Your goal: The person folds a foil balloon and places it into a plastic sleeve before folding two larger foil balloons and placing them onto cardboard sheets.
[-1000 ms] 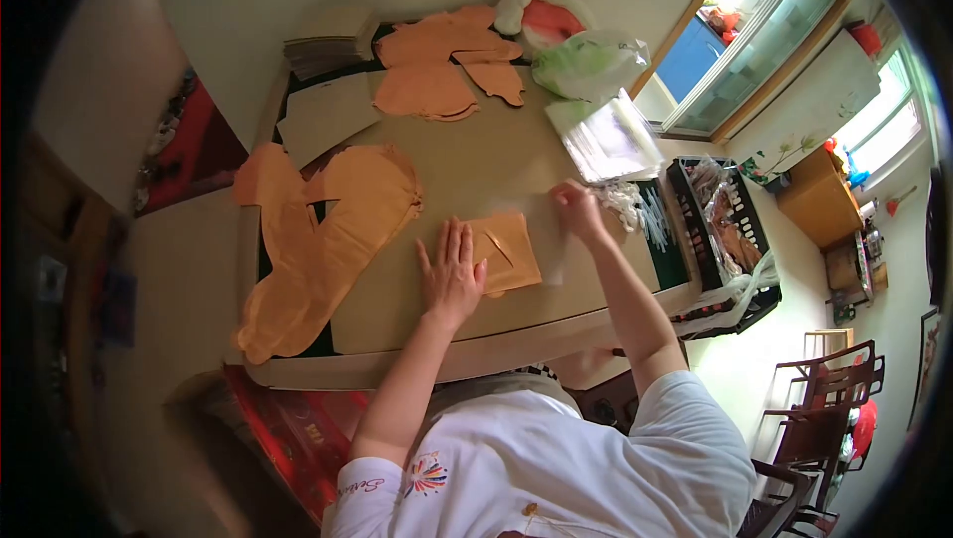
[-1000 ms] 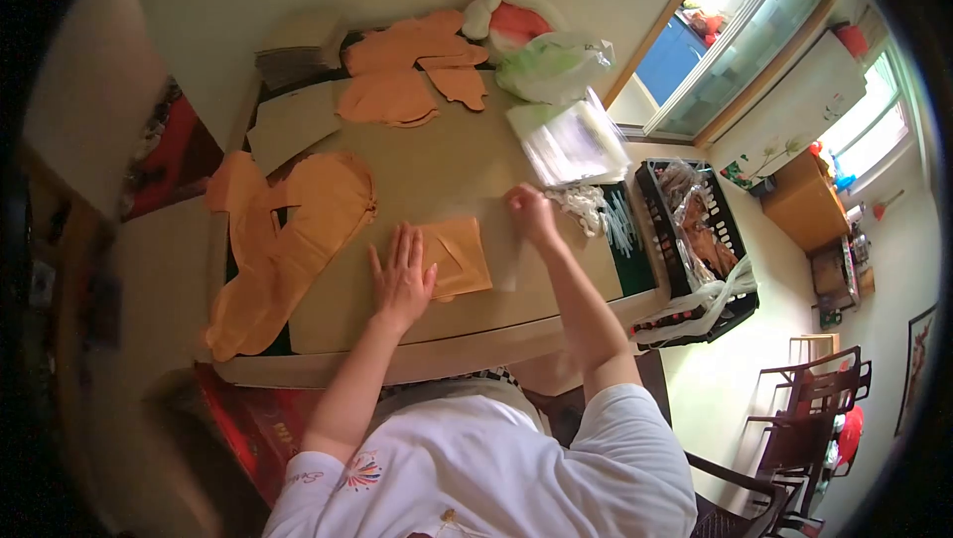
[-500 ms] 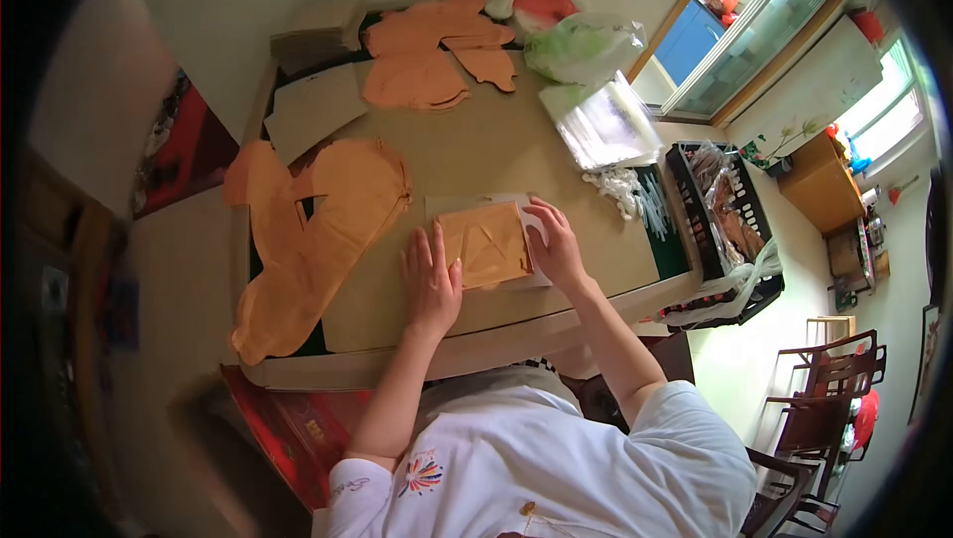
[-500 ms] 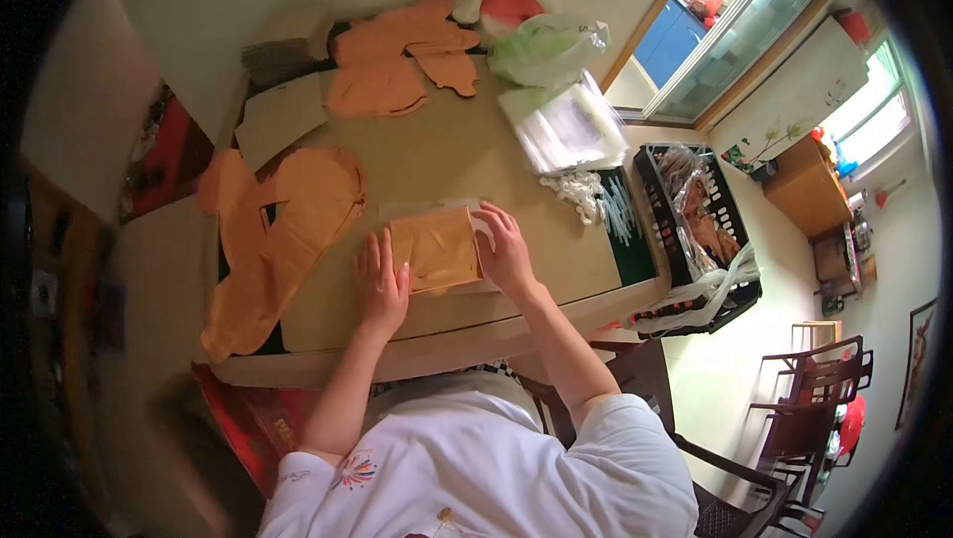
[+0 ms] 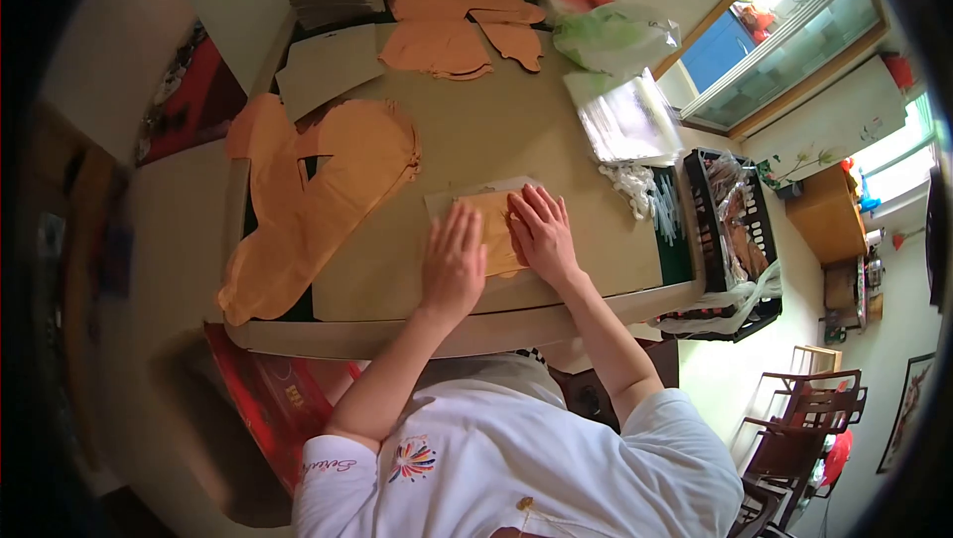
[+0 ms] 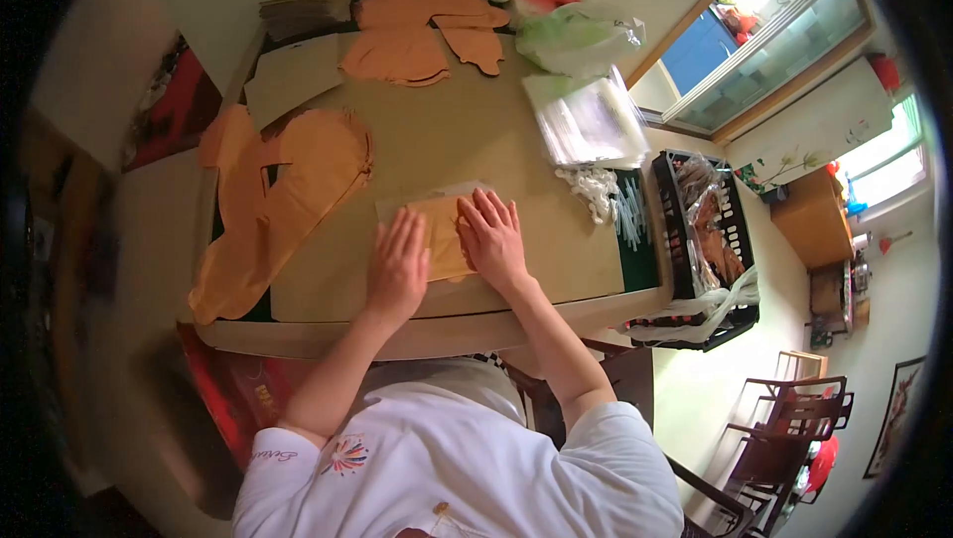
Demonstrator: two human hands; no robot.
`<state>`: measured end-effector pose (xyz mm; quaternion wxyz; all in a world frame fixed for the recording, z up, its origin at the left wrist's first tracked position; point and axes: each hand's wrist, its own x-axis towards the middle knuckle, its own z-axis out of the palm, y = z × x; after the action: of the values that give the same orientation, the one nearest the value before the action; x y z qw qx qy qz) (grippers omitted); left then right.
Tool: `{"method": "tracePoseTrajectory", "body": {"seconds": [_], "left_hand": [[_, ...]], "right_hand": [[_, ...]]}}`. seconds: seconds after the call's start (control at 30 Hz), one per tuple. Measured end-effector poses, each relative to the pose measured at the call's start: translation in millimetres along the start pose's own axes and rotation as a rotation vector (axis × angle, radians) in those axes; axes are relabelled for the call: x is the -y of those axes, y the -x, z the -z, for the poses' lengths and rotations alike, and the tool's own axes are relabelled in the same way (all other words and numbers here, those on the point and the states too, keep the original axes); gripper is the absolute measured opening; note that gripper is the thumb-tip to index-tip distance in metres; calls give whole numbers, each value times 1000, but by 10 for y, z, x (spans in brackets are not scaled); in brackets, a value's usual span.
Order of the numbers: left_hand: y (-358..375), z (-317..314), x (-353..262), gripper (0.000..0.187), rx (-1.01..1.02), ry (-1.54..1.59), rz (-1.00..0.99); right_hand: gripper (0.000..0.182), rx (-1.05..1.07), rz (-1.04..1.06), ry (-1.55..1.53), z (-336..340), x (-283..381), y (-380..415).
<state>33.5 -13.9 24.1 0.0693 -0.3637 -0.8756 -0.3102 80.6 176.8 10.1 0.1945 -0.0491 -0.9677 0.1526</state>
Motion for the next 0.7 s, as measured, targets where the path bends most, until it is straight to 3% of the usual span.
{"method": "tracePoseTrajectory", "body": {"seconds": [0.07,0.27,0.37,0.57,0.7], "left_hand": [[-202,-218,-45,53,21,19,-71],[-236,-447,43,67,128,-167,-2],[-227,-471,23,72,119,-181,2],[-187,-260,84,87,257,-204,73],[-151,-135,169,84,315,-249,97]], "right_hand": [[40,15,18,-8,-20,-6,3],[42,49,132,59,79,43,-88],[46,188,128,0,18,-49,-77],[50,225,101,53,88,-32,-67],[52,218,112,71,53,-50,-62]]}}
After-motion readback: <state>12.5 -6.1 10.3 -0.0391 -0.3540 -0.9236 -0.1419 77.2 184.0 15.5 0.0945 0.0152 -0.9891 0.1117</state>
